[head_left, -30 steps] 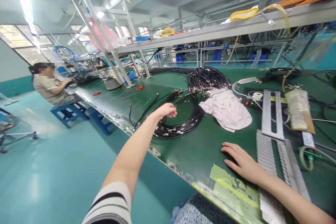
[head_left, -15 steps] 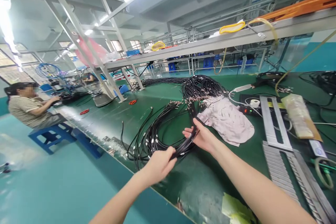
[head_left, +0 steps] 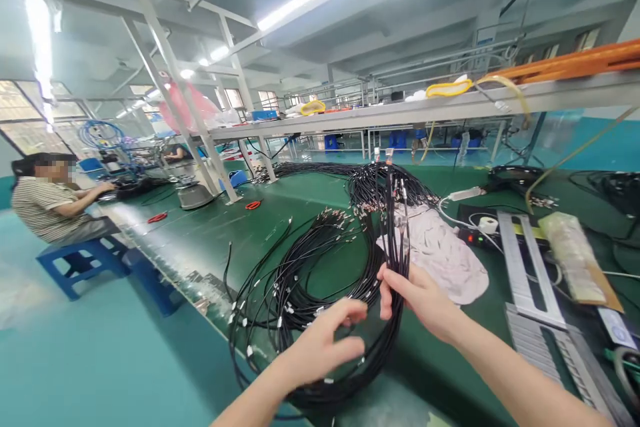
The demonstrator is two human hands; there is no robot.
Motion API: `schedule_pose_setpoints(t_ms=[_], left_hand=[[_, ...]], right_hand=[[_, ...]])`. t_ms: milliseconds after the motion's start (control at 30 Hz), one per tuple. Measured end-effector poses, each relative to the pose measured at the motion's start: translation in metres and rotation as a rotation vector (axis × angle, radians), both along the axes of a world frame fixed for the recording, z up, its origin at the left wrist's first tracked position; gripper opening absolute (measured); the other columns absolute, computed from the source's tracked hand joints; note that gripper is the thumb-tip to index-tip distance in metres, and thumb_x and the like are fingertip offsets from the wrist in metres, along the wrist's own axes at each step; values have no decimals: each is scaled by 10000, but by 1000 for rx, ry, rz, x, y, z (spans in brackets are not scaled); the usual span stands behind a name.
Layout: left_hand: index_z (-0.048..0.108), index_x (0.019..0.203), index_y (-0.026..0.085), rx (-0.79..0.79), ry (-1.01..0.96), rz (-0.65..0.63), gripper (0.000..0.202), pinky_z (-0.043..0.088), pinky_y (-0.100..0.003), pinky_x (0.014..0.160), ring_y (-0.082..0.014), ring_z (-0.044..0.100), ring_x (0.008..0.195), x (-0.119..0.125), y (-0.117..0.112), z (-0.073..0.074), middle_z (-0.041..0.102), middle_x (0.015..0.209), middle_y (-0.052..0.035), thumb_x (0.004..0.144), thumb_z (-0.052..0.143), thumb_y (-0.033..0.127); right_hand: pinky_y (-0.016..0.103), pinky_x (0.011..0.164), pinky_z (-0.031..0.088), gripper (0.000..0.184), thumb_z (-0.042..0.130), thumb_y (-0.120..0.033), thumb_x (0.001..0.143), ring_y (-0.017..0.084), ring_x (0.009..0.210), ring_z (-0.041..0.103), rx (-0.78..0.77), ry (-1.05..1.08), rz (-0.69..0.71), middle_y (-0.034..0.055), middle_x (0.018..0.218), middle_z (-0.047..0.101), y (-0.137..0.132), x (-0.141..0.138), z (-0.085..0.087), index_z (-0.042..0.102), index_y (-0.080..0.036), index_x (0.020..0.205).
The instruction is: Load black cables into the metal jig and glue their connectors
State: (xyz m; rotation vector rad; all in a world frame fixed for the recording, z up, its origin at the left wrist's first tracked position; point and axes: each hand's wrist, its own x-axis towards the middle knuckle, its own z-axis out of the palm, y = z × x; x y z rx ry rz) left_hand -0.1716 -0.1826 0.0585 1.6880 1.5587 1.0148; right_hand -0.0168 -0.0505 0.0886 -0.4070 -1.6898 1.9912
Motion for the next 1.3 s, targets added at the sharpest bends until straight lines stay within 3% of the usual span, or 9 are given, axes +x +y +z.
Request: schedule_pose_setpoints(t_ms=[133,233,400,600,700,867,1000,1100,1300], left_hand=[[566,1042,183,108,-471,-9,298,454,-283,629,-122,538,584,40,63,33,583,738,-18,828,525,386],[601,914,161,195,-665,25,289,426,-242,563,-99,511,542,61,90,43,575,706,-4,785,592,420],[592,825,143,248,-771,75,288,405,-225,580,-96,515,577,57,100,37,563,637,10,740,669,407],[530,904,149,71,-864,-91,376,212,-176,415,-36,266,392,44,94,30,355,479,94,749,641,472],[460,898,196,10,-895,-164,358,202,-170,403,-42,240,379,57,89,29,354,464,103,758,630,478],[454,815,180,-38,-888,-196,356,238,-170,390,-35,307,378,85,83,26,482,514,58,731,668,452],[544,817,133,15,-826,-73,378,366,-174,436,-67,487,501,90,86,24,562,638,-3,717,669,476],[578,800,120,79,-735,49,396,445,-194,511,-108,565,621,81,90,23,602,697,-36,705,665,494],[578,780,117,88,-601,90,402,316,-182,369,-62,395,364,74,95,15,503,472,31,726,617,513]], right_hand=[[265,572,464,400,510,-531,808,137,549,596,214,-103,32,10,569,604,-10,17,6,534,-157,667],[281,551,467,429,556,-573,749,163,583,602,242,-112,-145,31,622,618,-4,23,4,571,-151,672],[281,573,466,396,580,-540,748,154,615,585,275,-47,-446,39,692,622,16,46,15,602,-145,749],[235,455,408,307,552,-445,815,113,475,504,312,252,-803,-33,517,513,21,81,62,609,-164,926],[220,376,338,378,612,-422,771,99,375,427,337,200,-721,-63,423,458,23,81,71,597,-147,1030],[231,367,340,452,695,-430,678,99,340,403,297,155,-626,-71,378,458,28,63,58,592,-125,996],[244,370,340,360,730,-452,621,101,329,422,328,135,-649,-47,397,480,31,59,53,595,-138,735],[232,415,359,317,702,-438,667,89,372,459,333,172,-759,-45,457,504,37,64,54,602,-146,738],[228,410,352,391,647,-439,710,76,390,478,275,216,-710,-41,632,549,41,65,52,564,-164,976]])
